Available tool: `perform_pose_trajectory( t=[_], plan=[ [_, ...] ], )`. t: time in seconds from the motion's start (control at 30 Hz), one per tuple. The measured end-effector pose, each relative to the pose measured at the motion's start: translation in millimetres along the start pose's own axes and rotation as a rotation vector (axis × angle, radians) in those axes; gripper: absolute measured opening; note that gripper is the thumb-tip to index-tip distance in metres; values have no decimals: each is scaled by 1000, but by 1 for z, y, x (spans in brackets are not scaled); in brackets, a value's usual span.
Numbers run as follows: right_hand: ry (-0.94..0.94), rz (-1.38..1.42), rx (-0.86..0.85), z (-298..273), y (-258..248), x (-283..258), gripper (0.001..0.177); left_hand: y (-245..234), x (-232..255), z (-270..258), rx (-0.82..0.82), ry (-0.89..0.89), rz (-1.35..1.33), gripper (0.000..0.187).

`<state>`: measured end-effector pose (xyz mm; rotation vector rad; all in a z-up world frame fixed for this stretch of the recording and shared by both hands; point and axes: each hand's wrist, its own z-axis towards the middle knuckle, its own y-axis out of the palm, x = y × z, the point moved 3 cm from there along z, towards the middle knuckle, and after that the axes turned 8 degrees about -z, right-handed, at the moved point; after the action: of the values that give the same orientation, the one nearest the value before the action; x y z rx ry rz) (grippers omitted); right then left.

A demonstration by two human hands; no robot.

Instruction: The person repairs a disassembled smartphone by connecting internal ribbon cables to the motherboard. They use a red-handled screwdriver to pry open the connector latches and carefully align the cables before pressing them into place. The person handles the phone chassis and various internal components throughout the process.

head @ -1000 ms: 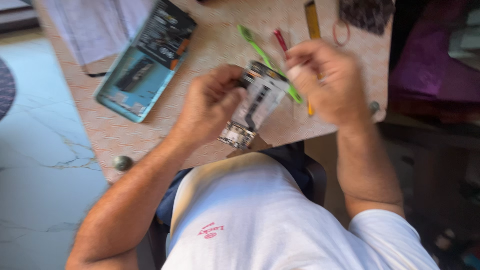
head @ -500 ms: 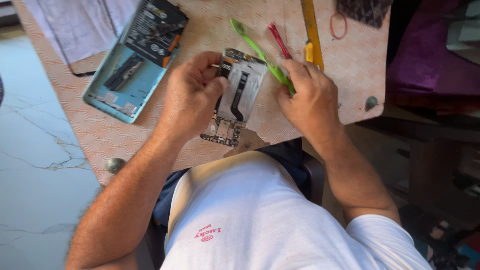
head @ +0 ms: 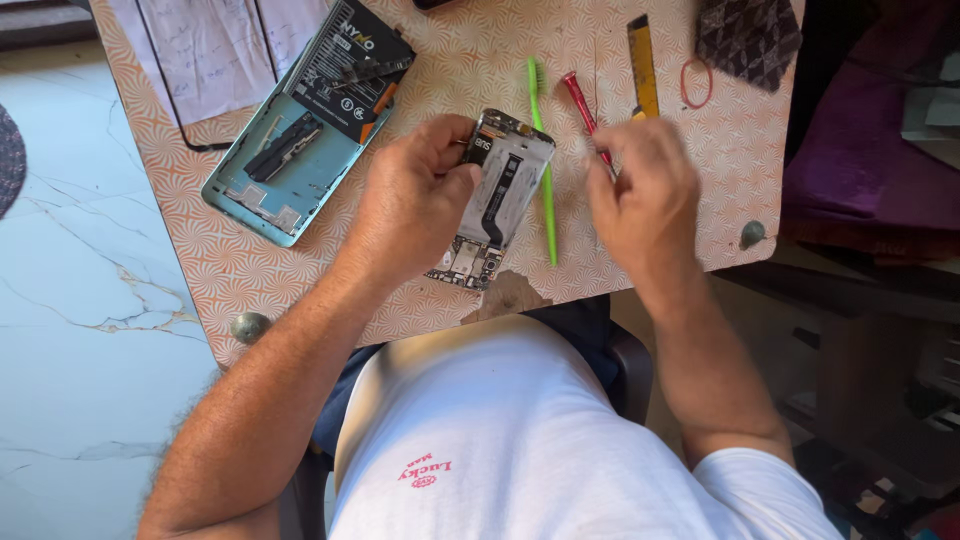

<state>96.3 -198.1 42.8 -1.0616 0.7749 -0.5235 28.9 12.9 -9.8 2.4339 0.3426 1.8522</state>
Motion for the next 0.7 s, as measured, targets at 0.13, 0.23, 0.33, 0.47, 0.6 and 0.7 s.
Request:
perform_pose_trajectory(
  t=[0.13,0.23,0.33,0.47,0.6,0.7],
  plan=[
    [-51,-180,-37,15,12,13,37,4,0,1,-27,-15,-29,32],
    [-116,-217,-6,25,22,17,36,3,-3,2,-49,-39,-154,31],
    [32,120,28,35,4,20,16,-3,-5,5,-75,3,-281,32],
    [215,1046,163,24,-28,5,7,-3,-8,6,-120,-64,-328,32],
    [100,1209,171,24,0,-2,17,4,-11,5,-194,-50,-437,33],
    [138,1164,202,19,18,4,18,7,-14,5,-212,-52,-468,34]
  ],
)
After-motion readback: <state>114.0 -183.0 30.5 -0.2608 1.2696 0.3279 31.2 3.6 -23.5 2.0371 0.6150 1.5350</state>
